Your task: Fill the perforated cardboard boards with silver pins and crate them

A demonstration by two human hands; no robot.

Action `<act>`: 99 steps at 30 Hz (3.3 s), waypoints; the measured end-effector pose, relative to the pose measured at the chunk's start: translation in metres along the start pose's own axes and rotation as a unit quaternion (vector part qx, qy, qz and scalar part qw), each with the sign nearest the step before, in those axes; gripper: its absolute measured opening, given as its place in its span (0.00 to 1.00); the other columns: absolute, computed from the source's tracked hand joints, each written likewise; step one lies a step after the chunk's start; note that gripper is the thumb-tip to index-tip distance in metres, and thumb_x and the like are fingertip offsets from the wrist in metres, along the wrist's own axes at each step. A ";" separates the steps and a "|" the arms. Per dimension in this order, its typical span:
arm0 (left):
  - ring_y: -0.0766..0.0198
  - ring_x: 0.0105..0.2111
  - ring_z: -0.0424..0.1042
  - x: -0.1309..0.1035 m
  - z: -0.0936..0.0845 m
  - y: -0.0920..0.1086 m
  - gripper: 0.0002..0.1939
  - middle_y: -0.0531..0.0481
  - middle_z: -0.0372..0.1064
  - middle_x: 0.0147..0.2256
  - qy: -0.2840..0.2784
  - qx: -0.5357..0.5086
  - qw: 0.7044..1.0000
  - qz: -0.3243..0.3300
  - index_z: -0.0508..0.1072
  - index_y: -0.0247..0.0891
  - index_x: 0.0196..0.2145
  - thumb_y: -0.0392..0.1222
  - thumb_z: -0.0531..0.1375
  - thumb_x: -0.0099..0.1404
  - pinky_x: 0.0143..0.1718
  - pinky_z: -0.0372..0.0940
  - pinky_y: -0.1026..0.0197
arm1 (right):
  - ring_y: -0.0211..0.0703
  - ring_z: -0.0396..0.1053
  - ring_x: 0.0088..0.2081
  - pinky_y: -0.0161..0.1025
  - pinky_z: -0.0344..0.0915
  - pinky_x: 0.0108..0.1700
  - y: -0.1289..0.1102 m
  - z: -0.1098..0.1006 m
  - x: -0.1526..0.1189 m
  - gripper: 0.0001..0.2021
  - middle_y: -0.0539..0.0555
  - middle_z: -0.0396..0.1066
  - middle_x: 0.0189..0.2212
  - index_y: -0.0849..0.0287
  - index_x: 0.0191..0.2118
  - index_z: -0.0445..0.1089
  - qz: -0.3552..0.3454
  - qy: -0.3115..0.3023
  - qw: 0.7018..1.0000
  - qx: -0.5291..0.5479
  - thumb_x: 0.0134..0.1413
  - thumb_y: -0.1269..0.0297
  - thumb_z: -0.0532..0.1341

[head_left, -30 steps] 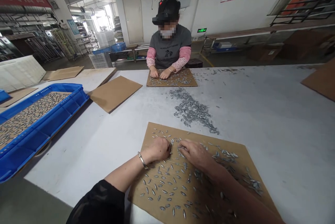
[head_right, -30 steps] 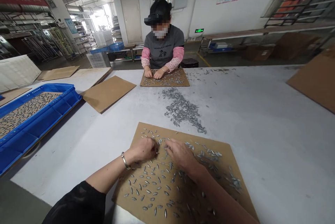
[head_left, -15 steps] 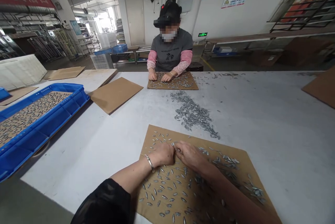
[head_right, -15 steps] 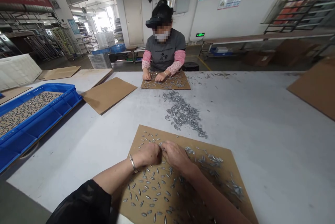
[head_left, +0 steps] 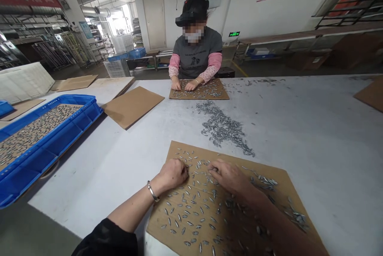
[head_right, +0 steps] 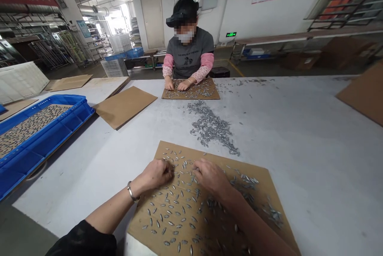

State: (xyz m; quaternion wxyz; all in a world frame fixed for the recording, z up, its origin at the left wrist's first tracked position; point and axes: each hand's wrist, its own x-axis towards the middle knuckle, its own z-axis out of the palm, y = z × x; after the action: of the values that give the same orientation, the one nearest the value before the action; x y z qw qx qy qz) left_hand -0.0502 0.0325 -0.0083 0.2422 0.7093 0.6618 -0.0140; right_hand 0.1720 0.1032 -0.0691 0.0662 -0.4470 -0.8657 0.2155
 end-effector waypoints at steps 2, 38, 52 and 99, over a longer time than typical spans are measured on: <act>0.53 0.43 0.78 -0.005 0.010 0.005 0.11 0.39 0.80 0.43 -0.001 0.008 1.000 -0.005 0.81 0.35 0.37 0.40 0.58 0.67 0.44 0.70 0.58 | 0.45 0.69 0.38 0.39 0.55 0.39 -0.001 -0.002 -0.003 0.10 0.56 0.75 0.36 0.56 0.33 0.71 -0.001 -0.006 1.000 -0.013 0.63 0.68 0.53; 0.56 0.44 0.77 0.014 0.009 -0.006 0.14 0.38 0.76 0.48 0.065 0.039 0.997 -0.030 0.77 0.34 0.45 0.37 0.51 0.74 0.43 0.69 0.59 | 0.45 0.71 0.36 0.39 0.53 0.35 -0.009 0.005 0.027 0.15 0.58 0.75 0.36 0.56 0.32 0.70 0.007 0.011 0.993 -0.116 0.70 0.63 0.52; 0.49 0.48 0.76 0.053 0.026 0.020 0.15 0.32 0.75 0.48 0.010 0.127 0.992 -0.007 0.78 0.28 0.47 0.28 0.55 0.66 0.48 0.71 0.54 | 0.45 0.70 0.37 0.40 0.51 0.36 -0.010 -0.005 0.058 0.09 0.59 0.76 0.39 0.59 0.40 0.72 0.003 0.014 0.988 -0.152 0.64 0.74 0.54; 0.58 0.36 0.72 0.016 0.061 -0.106 0.13 0.46 0.73 0.35 0.313 -0.266 0.912 -0.010 0.75 0.41 0.32 0.41 0.53 0.70 0.41 0.64 0.57 | 0.45 0.72 0.40 0.35 0.57 0.38 -0.020 0.004 0.115 0.08 0.57 0.79 0.37 0.58 0.34 0.74 0.012 -0.040 0.998 0.037 0.60 0.67 0.57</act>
State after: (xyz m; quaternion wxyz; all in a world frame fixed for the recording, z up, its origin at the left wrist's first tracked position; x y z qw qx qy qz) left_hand -0.1299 0.0263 -0.1020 0.2023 0.5804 0.6898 0.3826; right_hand 0.0880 0.1845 -0.0733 0.0451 -0.4454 -0.8538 0.2656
